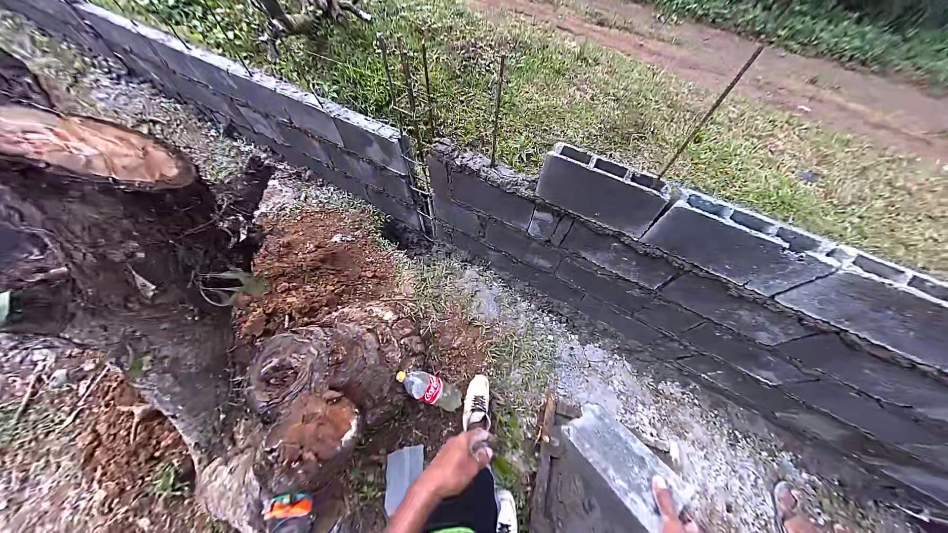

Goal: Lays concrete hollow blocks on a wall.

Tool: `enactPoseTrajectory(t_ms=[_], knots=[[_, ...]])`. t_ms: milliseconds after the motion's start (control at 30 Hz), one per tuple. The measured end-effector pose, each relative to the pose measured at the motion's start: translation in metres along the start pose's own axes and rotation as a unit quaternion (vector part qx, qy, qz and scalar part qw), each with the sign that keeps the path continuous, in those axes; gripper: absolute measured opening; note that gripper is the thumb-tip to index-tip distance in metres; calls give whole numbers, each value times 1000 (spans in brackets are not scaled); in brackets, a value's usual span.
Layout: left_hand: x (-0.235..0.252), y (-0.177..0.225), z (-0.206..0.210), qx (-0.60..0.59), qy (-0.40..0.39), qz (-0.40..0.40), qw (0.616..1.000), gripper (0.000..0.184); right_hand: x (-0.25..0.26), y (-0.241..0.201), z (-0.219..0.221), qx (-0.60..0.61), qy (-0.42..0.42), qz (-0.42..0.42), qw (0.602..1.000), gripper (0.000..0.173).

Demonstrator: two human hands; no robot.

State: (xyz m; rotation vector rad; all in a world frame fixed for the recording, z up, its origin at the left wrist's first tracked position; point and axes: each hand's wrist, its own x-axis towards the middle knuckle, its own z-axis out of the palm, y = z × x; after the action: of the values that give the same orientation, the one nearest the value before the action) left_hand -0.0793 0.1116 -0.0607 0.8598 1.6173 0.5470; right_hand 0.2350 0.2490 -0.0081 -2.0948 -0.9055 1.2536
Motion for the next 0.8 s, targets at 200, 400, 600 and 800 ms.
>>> enactPoseTrajectory(t_ms=[200,400,600,800], knots=[[159,-59,-50,-258,146,-72,952,35,-35,-128,116,-74,-96,-44,992,42],[221,-72,-100,-449,212,-206,843,55,-77,-245,172,-48,-201,-64,976,13],[89,134,-208,-578,161,-193,776,52,-121,-335,177,-21,-287,-103,952,16],[74,175,-215,-707,91,-80,697,49,-112,-372,168,-32,-323,-154,933,18]])
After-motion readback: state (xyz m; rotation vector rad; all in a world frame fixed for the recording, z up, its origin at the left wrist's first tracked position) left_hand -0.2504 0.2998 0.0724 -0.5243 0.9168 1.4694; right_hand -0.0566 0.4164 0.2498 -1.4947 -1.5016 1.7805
